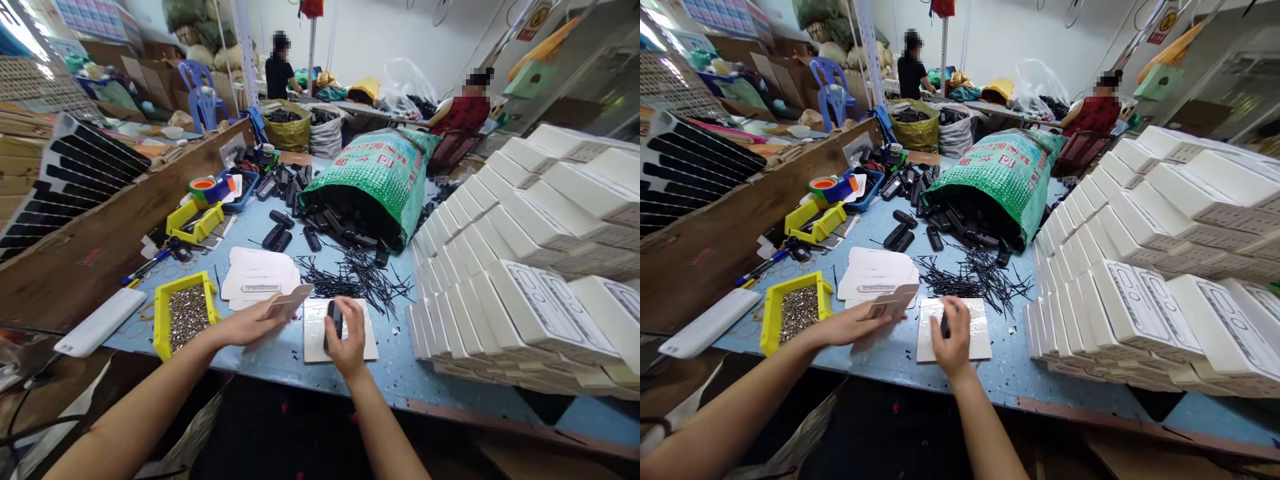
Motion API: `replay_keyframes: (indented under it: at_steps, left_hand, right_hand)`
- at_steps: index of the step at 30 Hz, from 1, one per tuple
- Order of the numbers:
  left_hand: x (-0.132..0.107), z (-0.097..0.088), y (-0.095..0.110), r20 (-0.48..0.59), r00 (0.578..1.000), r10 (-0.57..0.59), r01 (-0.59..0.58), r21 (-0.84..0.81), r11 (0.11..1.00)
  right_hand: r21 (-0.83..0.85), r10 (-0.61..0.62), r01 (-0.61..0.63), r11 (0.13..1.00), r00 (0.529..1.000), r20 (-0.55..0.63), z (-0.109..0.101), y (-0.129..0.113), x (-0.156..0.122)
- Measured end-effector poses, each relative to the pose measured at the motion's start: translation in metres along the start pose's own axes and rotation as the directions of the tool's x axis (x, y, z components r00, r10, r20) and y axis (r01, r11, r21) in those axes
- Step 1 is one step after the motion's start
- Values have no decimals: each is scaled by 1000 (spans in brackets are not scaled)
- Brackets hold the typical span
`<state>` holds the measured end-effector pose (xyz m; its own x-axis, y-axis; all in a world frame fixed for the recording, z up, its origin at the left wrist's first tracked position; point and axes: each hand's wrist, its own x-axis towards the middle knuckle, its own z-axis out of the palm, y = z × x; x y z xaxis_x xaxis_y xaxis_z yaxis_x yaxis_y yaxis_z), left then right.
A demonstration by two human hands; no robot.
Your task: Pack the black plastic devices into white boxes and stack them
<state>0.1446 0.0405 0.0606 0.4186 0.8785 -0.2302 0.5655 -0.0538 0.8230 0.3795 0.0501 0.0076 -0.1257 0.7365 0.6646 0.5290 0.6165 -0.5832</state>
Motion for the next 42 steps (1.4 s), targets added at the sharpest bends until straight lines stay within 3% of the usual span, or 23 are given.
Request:
replay_keyframes:
  at_steps: [2,4,7,10,11,13,15,17,18,19,20,23,24,27,29,31,33,35,36,39,40,41,42]
  left_hand:
    - [-11,27,2,23,999,-38,42,-252,967]
    - [-20,53,-6,8,997,-81,79,-356,931]
    - [-33,76,-24,-59,996,-64,34,-414,910]
    - [-48,73,-31,-157,978,-136,85,-293,952]
    - [-52,69,-30,-176,972,-155,114,-224,968]
    - [-58,60,-24,-194,975,-110,96,-84,992]
    - [-59,56,-16,-198,980,-3,8,24,1000]
    - [-55,58,-8,-167,984,56,-48,48,998]
    - [-51,61,-4,-157,986,62,-58,32,998]
    - [-46,65,-1,-163,985,56,-56,5,998]
    - [-42,70,2,-193,980,40,-47,-31,998]
    - [-29,81,9,-319,947,-40,-11,-154,988]
    - [-26,83,11,-327,942,-73,8,-195,981]
    - [-21,83,15,-286,949,-132,61,-244,968]
    - [-18,81,13,-264,955,-135,66,-252,965]
    - [-17,81,8,-240,962,-129,58,-285,957]
    - [-18,80,-1,-247,954,-170,73,-358,931]
    - [-21,76,-12,-267,924,-272,102,-514,852]
    - [-23,73,-17,-260,909,-327,97,-630,771]
    - [-25,62,-31,-211,868,-450,-28,-925,379]
    - [-24,59,-33,-218,841,-496,-100,-962,255]
    - [-22,58,-34,-231,802,-551,-171,-973,157]
    - [-19,58,-34,-238,759,-607,-236,-968,85]
  right_hand:
    - [50,-200,195,980,973,116,1,-28,7]
    - [81,-258,246,966,938,233,3,-45,10]
    - [157,-209,157,975,884,417,3,-49,1]
    - [202,-135,17,979,799,586,-1,-43,-14]
    - [212,-93,-45,976,794,601,-2,-41,-17]
    - [285,26,-223,932,827,561,1,-38,-22]
    - [458,177,-435,775,846,503,9,-34,-25]
    - [601,305,-603,524,792,528,19,-30,-27]
    - [625,331,-653,427,756,564,23,-28,-28]
    - [632,324,-673,384,739,591,25,-28,-28]
    - [638,284,-658,399,751,596,25,-28,-28]
    - [674,77,-474,566,845,529,18,-33,-22]
    - [673,39,-441,594,852,523,15,-36,-19]
    - [620,134,-511,595,824,551,11,-45,-15]
    - [592,176,-482,646,849,499,11,-48,-16]
    - [547,79,-363,754,877,474,9,-43,-18]
    - [433,-47,-252,865,820,570,1,-27,-16]
    - [223,-74,-123,967,703,708,-14,-2,-10]
    - [105,-57,-35,994,650,758,-23,12,-6]
    - [-56,-55,179,982,557,829,-46,43,6]
    - [-38,-66,170,985,565,822,-51,46,8]
    - [-3,-62,104,995,612,789,-53,45,10]
    - [53,-29,-13,999,698,715,-52,41,10]
